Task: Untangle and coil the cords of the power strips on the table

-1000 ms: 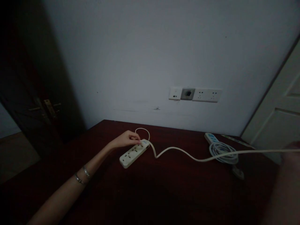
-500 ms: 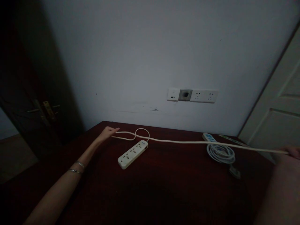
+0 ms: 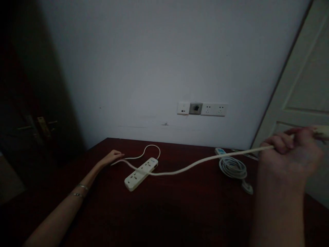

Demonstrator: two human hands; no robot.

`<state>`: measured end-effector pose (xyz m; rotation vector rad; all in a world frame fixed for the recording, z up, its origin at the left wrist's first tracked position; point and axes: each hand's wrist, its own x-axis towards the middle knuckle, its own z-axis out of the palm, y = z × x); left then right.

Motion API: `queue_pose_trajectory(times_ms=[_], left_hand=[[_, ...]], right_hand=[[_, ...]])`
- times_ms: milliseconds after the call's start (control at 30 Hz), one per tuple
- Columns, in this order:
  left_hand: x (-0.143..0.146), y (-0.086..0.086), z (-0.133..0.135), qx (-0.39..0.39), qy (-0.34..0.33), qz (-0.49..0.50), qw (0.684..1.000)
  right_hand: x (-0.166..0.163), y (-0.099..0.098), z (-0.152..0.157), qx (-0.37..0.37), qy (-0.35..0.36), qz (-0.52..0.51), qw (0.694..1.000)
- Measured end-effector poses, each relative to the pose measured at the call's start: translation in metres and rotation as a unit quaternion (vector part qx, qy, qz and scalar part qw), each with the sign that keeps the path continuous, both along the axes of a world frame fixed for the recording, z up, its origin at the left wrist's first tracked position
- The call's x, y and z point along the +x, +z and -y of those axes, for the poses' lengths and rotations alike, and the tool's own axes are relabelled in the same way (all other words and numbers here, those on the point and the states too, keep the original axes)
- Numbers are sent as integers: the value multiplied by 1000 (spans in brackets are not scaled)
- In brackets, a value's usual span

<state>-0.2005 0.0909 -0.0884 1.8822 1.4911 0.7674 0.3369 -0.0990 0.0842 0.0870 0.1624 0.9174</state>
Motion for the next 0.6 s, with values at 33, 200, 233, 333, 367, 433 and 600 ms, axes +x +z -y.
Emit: queue_pose_trajectory(times_ms=[33,200,233,333,367,433,600], left_hand=[[4,6,1,-7,-13,-5,1000],[53,63,22,81,-69,-13,994],[69,76,31,105,-89,9,991],[122,101,68,96,-228,82,965],[140,103,82,67,-288,116,948],[171,98,108,-61,-425,169,887],[211,58,154,-284,-545,258,746]], right_hand=[[-15,7,2,43,-51,124,990],[-78,16,-8,67,-2,259,964],[-92,14,-12,69,24,267,961],[-135,5,-23,46,110,298,947],[-149,1,-27,34,133,318,938],[-172,-7,-36,9,173,357,918],[-190,-10,-63,-44,173,441,880]])
